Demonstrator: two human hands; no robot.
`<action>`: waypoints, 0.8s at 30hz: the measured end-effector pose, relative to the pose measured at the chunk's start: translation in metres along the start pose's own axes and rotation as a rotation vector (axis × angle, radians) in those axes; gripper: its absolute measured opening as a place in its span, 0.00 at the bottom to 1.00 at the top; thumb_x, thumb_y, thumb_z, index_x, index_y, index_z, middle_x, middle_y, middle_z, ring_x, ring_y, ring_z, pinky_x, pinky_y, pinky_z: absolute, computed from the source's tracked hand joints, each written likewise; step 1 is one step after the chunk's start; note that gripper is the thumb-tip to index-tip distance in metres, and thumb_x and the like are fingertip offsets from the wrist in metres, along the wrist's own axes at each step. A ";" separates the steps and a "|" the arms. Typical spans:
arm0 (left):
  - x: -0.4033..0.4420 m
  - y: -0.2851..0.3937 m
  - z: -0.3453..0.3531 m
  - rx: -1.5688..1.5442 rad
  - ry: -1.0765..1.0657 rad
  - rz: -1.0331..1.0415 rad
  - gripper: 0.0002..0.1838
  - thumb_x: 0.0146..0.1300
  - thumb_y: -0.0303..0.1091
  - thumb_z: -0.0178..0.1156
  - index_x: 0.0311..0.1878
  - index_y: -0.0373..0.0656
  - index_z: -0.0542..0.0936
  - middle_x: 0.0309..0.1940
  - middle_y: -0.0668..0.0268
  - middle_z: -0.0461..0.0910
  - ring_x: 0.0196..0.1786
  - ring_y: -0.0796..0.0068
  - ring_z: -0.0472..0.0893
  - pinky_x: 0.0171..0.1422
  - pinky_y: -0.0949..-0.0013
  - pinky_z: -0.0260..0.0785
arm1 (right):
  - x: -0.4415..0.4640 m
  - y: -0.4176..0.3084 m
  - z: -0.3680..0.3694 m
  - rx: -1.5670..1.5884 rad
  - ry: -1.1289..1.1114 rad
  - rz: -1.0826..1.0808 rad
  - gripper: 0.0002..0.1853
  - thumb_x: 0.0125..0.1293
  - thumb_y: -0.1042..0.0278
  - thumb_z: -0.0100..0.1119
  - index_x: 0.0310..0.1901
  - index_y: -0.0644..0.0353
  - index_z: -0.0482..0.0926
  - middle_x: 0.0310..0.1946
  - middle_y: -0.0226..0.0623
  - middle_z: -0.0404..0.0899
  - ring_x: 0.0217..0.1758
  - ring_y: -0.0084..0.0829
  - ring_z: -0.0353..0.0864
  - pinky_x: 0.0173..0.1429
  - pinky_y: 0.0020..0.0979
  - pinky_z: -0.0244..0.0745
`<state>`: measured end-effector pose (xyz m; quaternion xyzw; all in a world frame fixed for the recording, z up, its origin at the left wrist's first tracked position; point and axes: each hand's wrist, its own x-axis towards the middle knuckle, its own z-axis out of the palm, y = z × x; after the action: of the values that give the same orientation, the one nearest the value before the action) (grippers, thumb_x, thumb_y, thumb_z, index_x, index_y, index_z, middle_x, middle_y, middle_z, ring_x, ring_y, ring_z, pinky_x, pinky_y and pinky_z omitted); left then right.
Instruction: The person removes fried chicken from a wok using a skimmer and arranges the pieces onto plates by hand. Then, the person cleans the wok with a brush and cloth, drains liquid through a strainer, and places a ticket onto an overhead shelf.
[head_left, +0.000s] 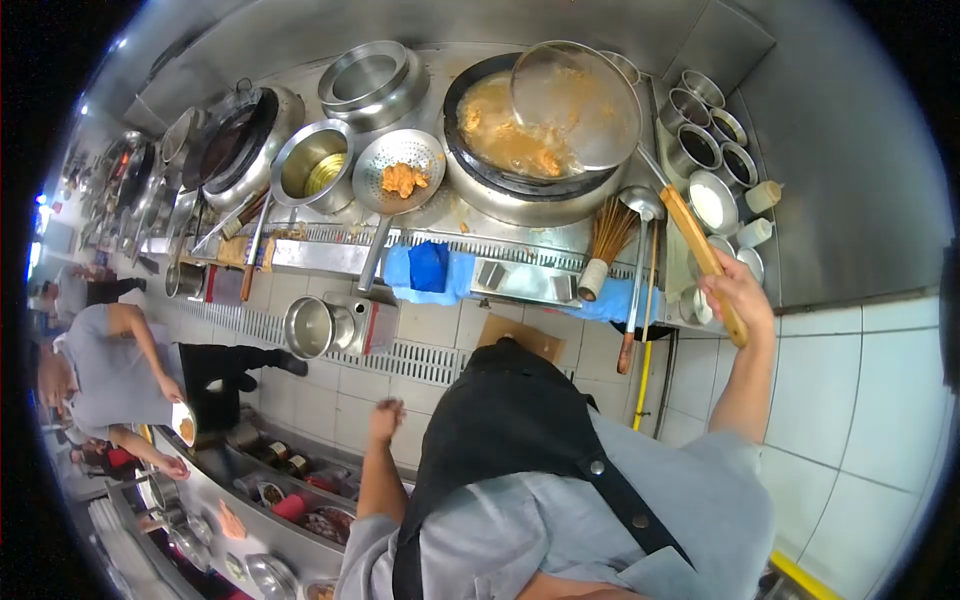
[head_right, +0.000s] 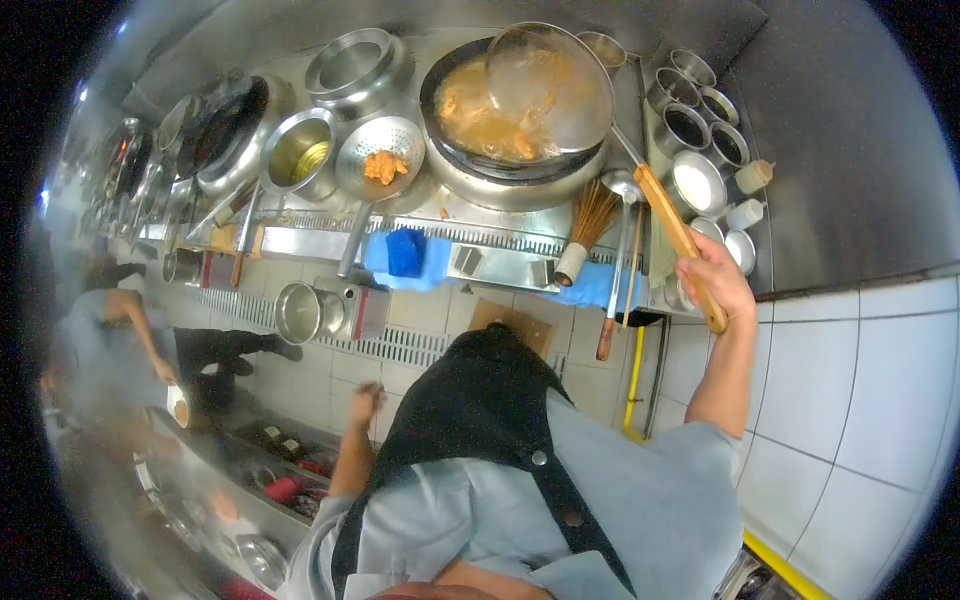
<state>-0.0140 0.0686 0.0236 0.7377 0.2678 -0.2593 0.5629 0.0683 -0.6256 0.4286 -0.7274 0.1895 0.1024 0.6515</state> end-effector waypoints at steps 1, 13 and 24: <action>0.007 0.042 0.009 -0.067 0.043 0.037 0.21 0.68 0.45 0.62 0.55 0.37 0.78 0.38 0.63 0.83 0.38 0.74 0.83 0.40 0.68 0.75 | 0.003 0.001 -0.007 0.016 -0.008 0.022 0.33 0.61 0.75 0.55 0.71 0.58 0.68 0.26 0.26 0.71 0.16 0.17 0.66 0.18 0.21 0.63; 0.064 0.283 0.018 -0.237 0.157 0.237 0.27 0.67 0.47 0.66 0.59 0.36 0.76 0.49 0.62 0.80 0.51 0.69 0.80 0.56 0.64 0.73 | 0.027 0.058 0.053 0.367 -0.132 0.114 0.36 0.64 0.71 0.59 0.74 0.56 0.61 0.31 0.33 0.74 0.19 0.19 0.68 0.18 0.22 0.68; 0.088 0.348 0.034 -0.253 -0.277 -0.024 0.18 0.63 0.45 0.68 0.44 0.41 0.78 0.28 0.66 0.79 0.23 0.80 0.73 0.25 0.79 0.66 | 0.044 0.049 0.163 0.387 -0.124 0.006 0.29 0.67 0.73 0.55 0.70 0.57 0.64 0.32 0.35 0.74 0.21 0.22 0.73 0.21 0.26 0.72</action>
<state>0.2862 -0.0326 0.1959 0.6149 0.2270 -0.3296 0.6795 0.1043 -0.4752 0.3456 -0.5804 0.1673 0.1109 0.7892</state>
